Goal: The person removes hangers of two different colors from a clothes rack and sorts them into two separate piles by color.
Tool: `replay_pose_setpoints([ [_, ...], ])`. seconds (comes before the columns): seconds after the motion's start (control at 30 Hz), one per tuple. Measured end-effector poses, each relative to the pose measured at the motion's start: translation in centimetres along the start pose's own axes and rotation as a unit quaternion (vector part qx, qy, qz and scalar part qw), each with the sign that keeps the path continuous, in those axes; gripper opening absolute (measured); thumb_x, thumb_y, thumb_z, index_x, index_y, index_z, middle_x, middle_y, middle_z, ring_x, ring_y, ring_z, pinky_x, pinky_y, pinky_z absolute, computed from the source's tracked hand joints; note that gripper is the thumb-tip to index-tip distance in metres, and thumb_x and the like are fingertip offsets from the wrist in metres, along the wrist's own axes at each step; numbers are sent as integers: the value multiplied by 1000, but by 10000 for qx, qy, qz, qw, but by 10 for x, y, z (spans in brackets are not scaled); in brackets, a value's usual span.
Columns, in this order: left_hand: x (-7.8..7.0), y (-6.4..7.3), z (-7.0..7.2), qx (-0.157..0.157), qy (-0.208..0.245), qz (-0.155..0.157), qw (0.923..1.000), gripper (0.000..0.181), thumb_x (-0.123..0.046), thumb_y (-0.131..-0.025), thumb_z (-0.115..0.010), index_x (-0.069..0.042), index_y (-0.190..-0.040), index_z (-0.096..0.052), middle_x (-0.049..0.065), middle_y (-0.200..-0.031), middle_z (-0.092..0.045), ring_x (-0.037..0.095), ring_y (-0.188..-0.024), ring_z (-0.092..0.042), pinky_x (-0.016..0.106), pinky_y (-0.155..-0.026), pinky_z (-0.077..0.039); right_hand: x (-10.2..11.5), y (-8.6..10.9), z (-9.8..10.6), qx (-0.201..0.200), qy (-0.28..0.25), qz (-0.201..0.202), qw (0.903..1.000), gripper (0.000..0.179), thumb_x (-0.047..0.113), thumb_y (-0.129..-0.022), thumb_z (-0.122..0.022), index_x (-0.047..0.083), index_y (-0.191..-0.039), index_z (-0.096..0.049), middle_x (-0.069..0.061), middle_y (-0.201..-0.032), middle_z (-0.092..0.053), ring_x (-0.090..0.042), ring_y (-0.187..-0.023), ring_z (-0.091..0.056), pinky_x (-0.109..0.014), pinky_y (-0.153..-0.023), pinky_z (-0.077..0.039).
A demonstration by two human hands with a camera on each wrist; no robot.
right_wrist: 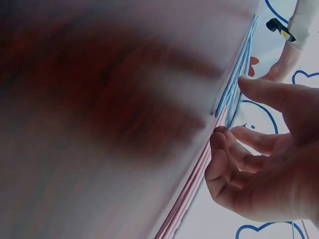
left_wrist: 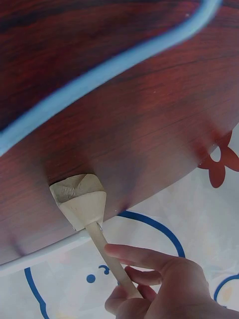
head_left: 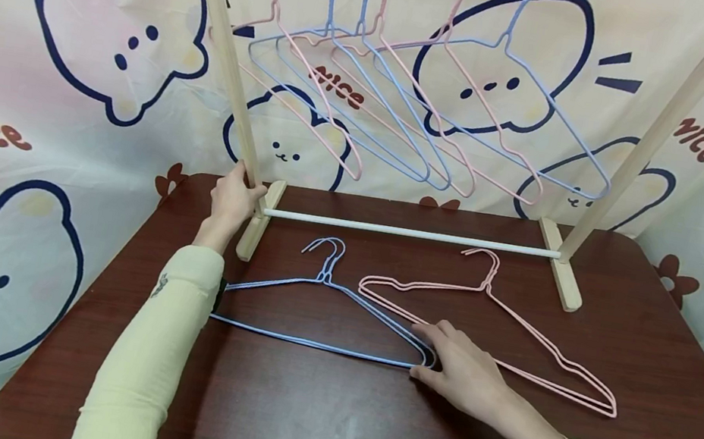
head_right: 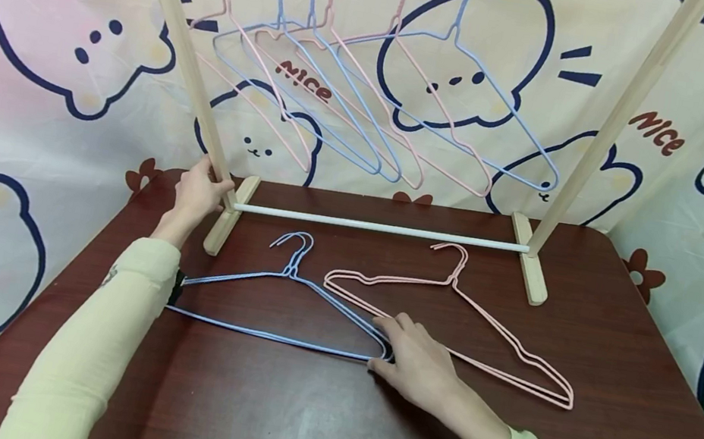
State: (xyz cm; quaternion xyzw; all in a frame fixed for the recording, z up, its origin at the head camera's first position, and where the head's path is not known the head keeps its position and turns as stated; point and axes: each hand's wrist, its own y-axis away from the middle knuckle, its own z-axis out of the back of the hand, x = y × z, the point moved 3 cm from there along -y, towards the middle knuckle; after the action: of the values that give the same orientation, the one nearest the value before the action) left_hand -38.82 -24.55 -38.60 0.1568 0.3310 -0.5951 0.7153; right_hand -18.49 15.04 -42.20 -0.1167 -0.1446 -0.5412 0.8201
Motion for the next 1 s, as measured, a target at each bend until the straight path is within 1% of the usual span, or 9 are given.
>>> replay_pose_setpoints([
  [0.17, 0, 1, 1, 12, 20, -14, 10000, 35, -23, -98, -56, -6, -129, -50, 23, -119, -64, 46, -111, -61, 57, -98, -49, -4, 0, 8, -61, -57, -11, 10000, 56, 31, -82, -79, 18, -133, -59, 4, -105, -60, -13, -94, -58, -33, -59, -47],
  [0.3, 0, 2, 1, 18, 58, -22, 10000, 35, -22, -98, -55, -6, -129, -50, 24, -119, -64, 45, -109, -62, 56, -95, -51, -8, 1, 18, -206, -120, -8, 9997, 55, 30, -84, -78, 17, -134, -59, 2, -107, -62, -17, -97, -61, -33, -60, -48],
  [0.47, 1, 1, 0, -10, 43, -66, 10000, 36, -22, -97, -56, -6, -129, -50, 24, -118, -64, 45, -110, -61, 56, -97, -50, -17, 1, 34, -633, -157, 32, 9979, 54, 27, -85, -78, 15, -134, -58, 1, -105, -64, -17, -90, -61, -30, -61, -46],
  [0.6, 1, 0, 0, -9, 76, -61, 10000, 38, -22, -97, -56, -6, -131, -50, 24, -118, -65, 44, -107, -63, 55, -95, -51, -24, -1, 47, -1082, -70, 170, 9940, 51, 23, -85, -78, 12, -131, -60, 1, -99, -65, -16, -84, -61, -31, -65, -48],
  [0.7, 0, 0, -1, 17, 71, -49, 10000, 38, -22, -98, -55, -6, -132, -49, 24, -118, -65, 44, -105, -63, 54, -93, -52, -28, -1, 56, -1289, -44, 204, 9914, 49, 22, -85, -77, 11, -130, -60, 1, -97, -65, -15, -83, -60, -33, -68, -48],
  [0.87, 0, 0, -1, 47, 77, -9, 10000, 39, -23, -98, -56, -7, -133, -49, 24, -119, -64, 44, -109, -62, 55, -95, -52, -35, -1, 69, -1546, -21, 170, 9878, 50, 20, -87, -76, 12, -132, -59, 0, -97, -63, -16, -86, -58, -34, -67, -48],
  [1.0, 1, -1, -1, 53, 95, 32, 9999, 39, -23, -98, -56, -7, -133, -49, 24, -119, -64, 44, -109, -62, 54, -95, -52, -42, -3, 76, -1839, 48, 232, 9827, 48, 17, -85, -76, 10, -130, -61, -1, -95, -62, -16, -85, -57, -33, -66, -47],
])
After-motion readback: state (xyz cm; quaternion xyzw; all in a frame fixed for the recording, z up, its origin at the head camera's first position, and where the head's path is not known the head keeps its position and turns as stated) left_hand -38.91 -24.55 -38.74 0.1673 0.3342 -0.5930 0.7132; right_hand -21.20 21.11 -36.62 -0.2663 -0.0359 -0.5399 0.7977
